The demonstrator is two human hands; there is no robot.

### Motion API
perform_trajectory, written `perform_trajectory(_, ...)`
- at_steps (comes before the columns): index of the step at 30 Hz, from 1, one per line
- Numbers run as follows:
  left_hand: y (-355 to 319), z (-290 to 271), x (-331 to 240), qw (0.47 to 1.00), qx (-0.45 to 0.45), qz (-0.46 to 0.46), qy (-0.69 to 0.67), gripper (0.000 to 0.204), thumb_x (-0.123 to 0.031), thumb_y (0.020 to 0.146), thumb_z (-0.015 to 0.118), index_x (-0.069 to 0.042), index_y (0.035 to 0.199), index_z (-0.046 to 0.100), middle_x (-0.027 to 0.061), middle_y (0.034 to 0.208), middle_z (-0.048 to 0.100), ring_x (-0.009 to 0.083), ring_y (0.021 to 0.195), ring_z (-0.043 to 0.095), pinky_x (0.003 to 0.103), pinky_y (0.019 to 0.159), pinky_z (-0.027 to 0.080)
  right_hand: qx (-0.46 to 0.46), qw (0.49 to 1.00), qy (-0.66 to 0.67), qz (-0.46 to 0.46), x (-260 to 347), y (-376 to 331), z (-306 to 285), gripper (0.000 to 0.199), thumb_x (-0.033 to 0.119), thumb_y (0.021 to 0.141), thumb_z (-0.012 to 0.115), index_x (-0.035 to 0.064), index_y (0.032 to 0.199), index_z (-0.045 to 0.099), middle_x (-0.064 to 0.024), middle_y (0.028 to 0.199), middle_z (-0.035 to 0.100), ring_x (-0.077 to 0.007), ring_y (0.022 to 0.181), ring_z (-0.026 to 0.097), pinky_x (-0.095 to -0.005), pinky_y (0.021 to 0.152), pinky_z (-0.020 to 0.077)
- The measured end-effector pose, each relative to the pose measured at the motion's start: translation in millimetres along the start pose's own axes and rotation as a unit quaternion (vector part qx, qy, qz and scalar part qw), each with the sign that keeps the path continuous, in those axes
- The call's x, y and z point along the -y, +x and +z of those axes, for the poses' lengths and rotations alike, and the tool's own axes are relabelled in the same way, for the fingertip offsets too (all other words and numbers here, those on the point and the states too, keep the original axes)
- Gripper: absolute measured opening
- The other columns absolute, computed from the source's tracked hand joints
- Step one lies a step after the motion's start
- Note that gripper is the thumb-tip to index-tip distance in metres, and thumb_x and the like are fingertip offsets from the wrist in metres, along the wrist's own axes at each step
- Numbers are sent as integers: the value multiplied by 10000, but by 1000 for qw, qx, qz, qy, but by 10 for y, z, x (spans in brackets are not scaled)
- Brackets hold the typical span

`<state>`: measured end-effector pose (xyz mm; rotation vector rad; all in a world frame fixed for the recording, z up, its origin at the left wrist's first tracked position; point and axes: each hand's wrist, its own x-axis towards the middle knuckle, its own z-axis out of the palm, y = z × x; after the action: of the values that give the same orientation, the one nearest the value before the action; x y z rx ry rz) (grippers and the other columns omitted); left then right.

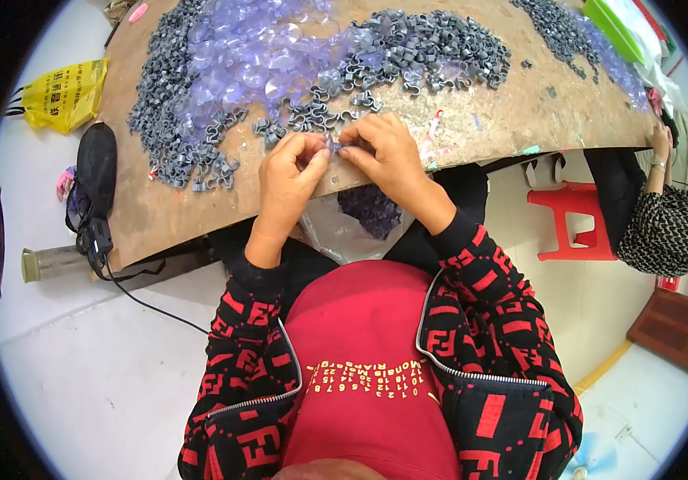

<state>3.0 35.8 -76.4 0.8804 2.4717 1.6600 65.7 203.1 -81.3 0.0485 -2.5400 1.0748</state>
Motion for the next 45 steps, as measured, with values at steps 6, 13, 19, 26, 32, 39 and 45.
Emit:
perform_trajectory(6,28,2,-52,999,3,-21,-42,182,-49,764,634,-31,945,618,71,799,595,159,608,585,291,567,469,6,1000,-3,2,-10,20,-1,137,91,734,701,52,851,643,-56,852,614,-234,820,544,-325,722,435)
perform_trajectory(13,100,-49,40,989,81,-34,-118,274,28,739,610,-28,1007,616,47,871,592,91,641,566,213,566,455,11,1000,17,-22,-23,35,-20,132,75,738,696,50,856,642,-57,823,598,-224,797,547,-315,702,439)
perform_trajectory(19,157,37,72,978,66,-74,-181,281,23,741,631,-9,1021,625,38,893,571,67,654,544,196,601,469,-1,999,31,-18,-48,38,-12,138,53,751,680,37,881,636,-73,829,599,-235,796,556,-318,707,443)
perform_trajectory(26,254,-32,101,958,163,-133,-195,274,-25,814,634,7,1081,582,9,883,566,56,750,552,186,665,469,15,998,49,-39,-102,70,-63,132,75,750,678,53,869,623,-85,821,598,-274,796,570,-349,699,455)
perform_trajectory(32,134,-14,-46,898,103,-214,-370,217,3,754,661,4,961,597,36,872,583,78,707,588,223,634,501,63,976,184,101,-16,-17,-102,153,59,834,644,24,972,586,-25,857,601,-97,797,572,-247,683,461)
perform_trajectory(39,47,7,-66,994,36,72,-74,186,26,742,630,-1,920,583,78,854,579,152,665,619,264,596,496,93,969,190,125,-6,-6,-142,158,65,827,654,30,966,589,-21,834,584,-92,773,557,-242,663,451)
perform_trajectory(45,34,48,-48,996,52,61,-49,179,23,733,622,-8,904,579,80,834,580,162,637,616,280,574,488,63,994,85,15,-19,34,-143,157,62,778,677,25,920,621,-61,816,551,-168,696,542,-278,611,433)
